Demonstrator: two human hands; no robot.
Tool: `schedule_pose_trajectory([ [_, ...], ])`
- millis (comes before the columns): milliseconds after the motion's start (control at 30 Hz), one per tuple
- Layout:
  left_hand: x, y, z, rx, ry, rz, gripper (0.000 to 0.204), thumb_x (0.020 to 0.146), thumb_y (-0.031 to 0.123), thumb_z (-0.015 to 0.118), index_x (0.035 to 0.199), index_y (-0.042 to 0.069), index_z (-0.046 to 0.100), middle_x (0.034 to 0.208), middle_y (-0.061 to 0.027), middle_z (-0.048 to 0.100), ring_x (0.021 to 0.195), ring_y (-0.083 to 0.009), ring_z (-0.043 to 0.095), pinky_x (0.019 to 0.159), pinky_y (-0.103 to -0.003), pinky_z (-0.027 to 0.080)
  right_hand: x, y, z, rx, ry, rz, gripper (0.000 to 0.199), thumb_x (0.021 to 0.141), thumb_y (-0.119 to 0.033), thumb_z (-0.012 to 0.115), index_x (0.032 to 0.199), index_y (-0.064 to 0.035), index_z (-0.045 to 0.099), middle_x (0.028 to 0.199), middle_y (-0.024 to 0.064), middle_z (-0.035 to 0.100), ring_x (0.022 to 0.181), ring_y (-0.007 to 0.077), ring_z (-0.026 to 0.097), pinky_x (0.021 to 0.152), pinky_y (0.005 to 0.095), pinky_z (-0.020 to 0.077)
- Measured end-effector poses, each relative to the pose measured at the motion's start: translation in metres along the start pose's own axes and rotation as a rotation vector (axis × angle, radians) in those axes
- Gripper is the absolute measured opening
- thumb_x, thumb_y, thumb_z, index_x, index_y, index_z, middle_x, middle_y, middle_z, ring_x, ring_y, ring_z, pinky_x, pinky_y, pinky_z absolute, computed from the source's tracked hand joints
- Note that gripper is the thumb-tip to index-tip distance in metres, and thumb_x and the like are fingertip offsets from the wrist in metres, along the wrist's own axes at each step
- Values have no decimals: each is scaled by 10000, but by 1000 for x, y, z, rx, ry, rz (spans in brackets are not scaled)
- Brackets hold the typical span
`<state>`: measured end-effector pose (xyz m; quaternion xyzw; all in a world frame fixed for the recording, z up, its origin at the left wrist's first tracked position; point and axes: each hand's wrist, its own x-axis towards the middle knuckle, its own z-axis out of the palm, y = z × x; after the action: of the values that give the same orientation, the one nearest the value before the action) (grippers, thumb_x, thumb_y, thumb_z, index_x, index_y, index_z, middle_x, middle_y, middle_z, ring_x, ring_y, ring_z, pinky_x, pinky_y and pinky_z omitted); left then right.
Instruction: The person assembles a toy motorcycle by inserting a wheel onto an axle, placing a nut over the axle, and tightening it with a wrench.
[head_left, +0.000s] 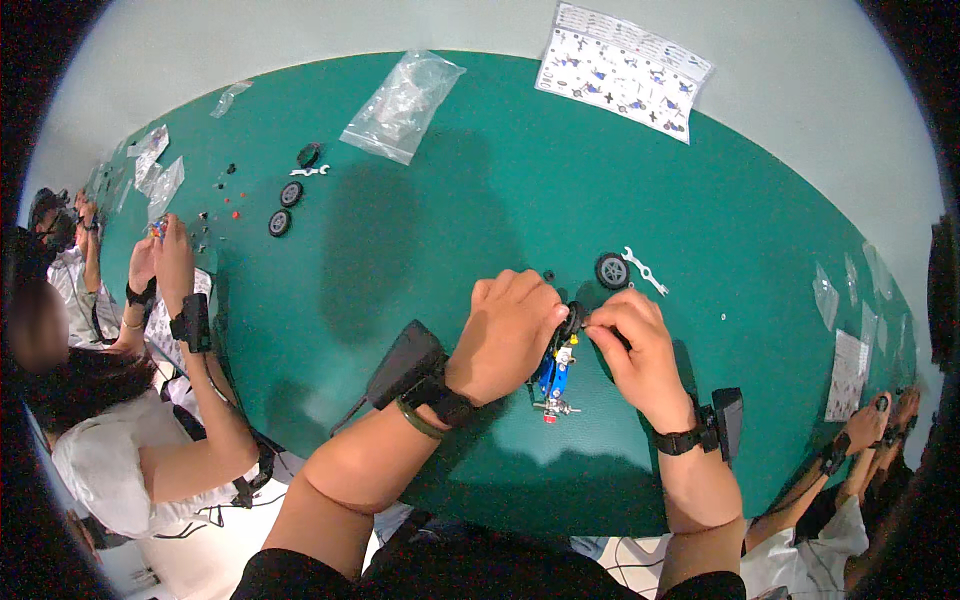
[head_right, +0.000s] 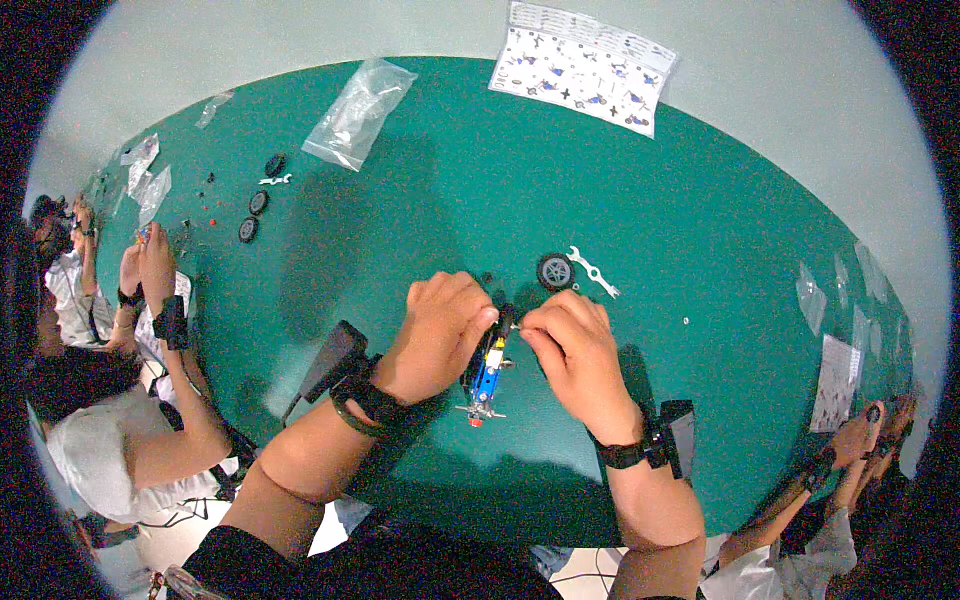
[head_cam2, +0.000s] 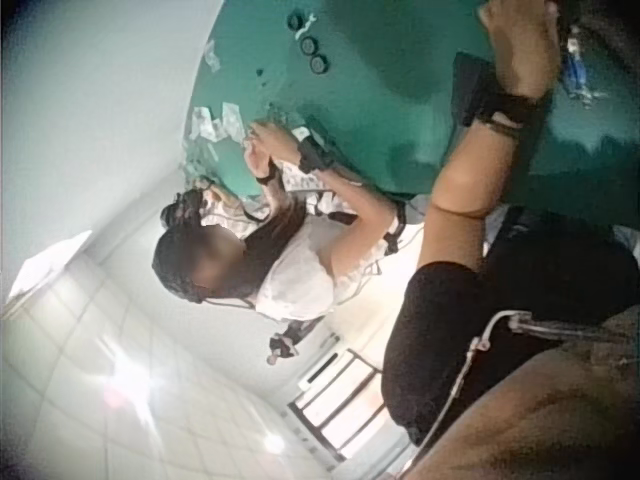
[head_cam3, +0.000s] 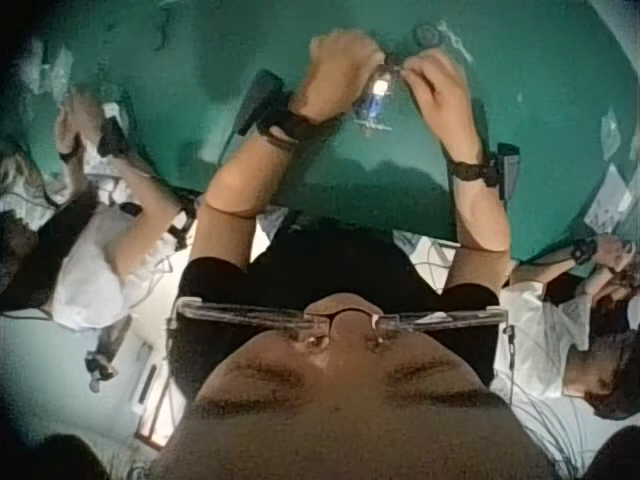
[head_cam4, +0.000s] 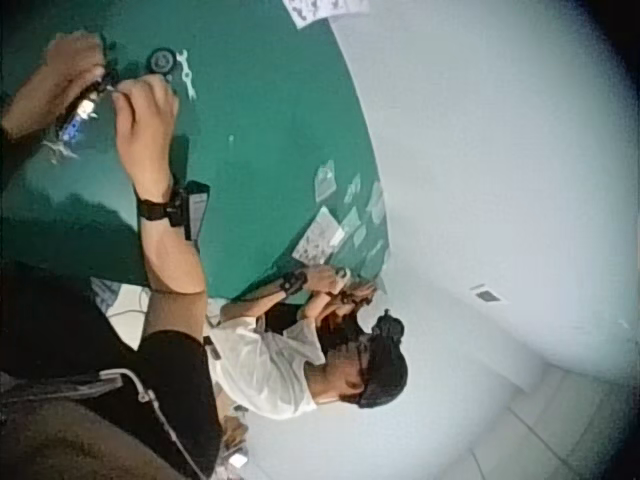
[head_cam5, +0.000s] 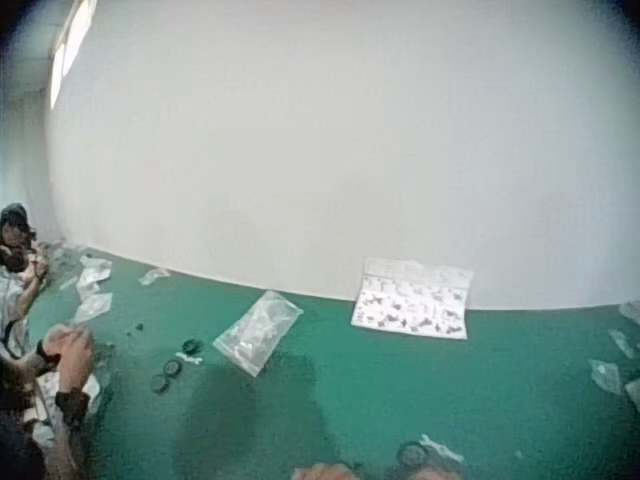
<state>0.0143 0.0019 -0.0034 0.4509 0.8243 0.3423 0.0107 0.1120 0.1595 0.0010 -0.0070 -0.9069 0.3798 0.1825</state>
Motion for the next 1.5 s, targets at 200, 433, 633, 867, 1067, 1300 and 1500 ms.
schedule_pose_trajectory([
  [200,1,-3,0,-79,-19,38,60,819,87,534,873,70,515,874,-88,494,854,-274,479,758,-385,342,0,4,0,12,-7,-6,62,761,-84,621,805,-65,582,795,63,542,782,247,528,707,345,375],
  [433,2,-7,-8,-334,-49,-41,179,788,40,560,960,68,518,895,-84,506,878,-257,489,784,-370,355,-3,4,0,0,-2,5,53,768,-96,615,807,-73,587,796,59,538,777,249,528,708,346,376],
  [633,1,-10,-6,-169,-46,50,81,815,81,551,893,62,539,866,-99,501,839,-284,478,748,-378,365,-2,4,-1,0,-21,9,51,774,-101,609,809,-74,586,799,61,536,790,253,525,713,355,376],
  [867,1,-8,-4,-123,-44,90,84,797,67,551,878,76,527,859,-93,489,842,-290,469,755,-364,344,-1,5,-1,28,-12,10,62,771,-101,611,817,-71,582,807,63,537,793,255,524,713,357,376],
  [1067,4,-12,-7,-213,-57,63,163,749,19,566,899,71,528,821,-81,497,804,-267,488,730,-353,363,-1,6,-1,34,-12,8,63,771,-105,614,816,-72,585,807,61,537,793,251,523,710,349,374],
  [1300,5,-8,-13,-269,-103,20,160,739,39,593,885,70,534,817,-74,503,821,-257,498,730,-364,362,-2,5,-1,33,-14,14,57,774,-109,613,816,-78,590,810,60,537,788,251,519,704,349,371],
  [1500,4,-9,-9,-226,-125,35,96,778,73,586,861,68,537,826,-76,501,828,-270,488,727,-370,350,-3,6,-1,25,-12,3,56,778,-108,608,818,-76,586,813,61,536,792,252,518,709,349,369],
])
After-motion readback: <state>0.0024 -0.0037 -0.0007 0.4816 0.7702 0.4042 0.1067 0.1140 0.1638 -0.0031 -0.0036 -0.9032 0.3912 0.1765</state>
